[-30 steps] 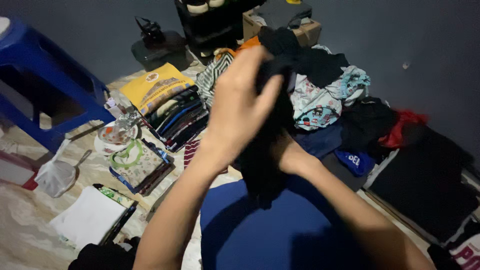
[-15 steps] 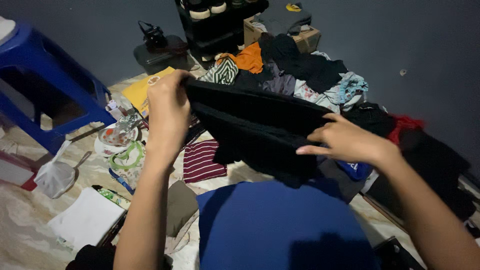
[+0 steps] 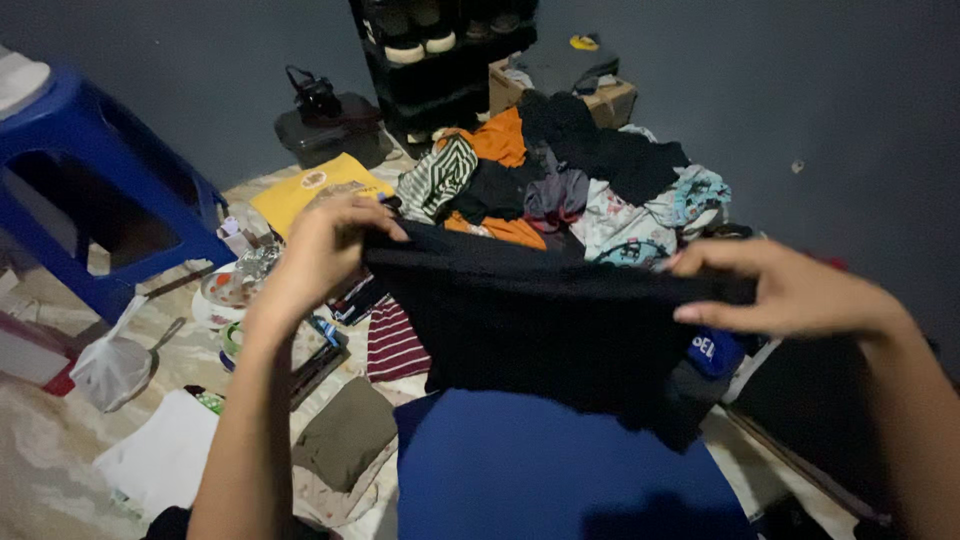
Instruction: The person folds a white shirt, a child's patterned garment, and a piece of black fabric by hand on a blue surface on the floor.
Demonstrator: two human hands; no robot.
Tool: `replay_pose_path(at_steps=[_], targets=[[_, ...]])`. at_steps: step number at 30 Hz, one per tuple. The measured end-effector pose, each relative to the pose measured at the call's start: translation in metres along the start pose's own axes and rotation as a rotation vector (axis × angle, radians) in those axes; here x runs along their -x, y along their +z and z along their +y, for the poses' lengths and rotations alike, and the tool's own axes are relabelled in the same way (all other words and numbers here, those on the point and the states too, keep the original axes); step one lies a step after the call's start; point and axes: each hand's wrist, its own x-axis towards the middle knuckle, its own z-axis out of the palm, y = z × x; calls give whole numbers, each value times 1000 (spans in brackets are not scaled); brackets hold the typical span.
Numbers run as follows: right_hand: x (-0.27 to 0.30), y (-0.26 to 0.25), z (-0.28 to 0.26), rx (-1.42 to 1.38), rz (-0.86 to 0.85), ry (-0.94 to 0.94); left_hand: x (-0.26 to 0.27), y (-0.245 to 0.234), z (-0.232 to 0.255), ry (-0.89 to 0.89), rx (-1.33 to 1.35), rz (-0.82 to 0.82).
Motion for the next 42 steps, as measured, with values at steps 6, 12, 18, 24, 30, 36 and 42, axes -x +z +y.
replay_pose_path(at_steps=[6,12,18,24,30,36,42], targets=[[2,11,-29,262,231,4,-2,12,5,67,-20,-112],[7,13,-29,418,675,-130,-3,5,14,-183,37,-321],[10,5,2,-81,554,-219,-12,9,8,-100,71,-378],[13,3,25,-976,109,-630,-28,19,8,-155,-140,-248],[10,-21,21,205,303,66,-32,17,7,-4,-118,-276],[20,-29,9,500,290,49,-30,9,15,-175,-198,-435],[22,-30,26,601,232,99,-36,10,19,-151,-555,-548]])
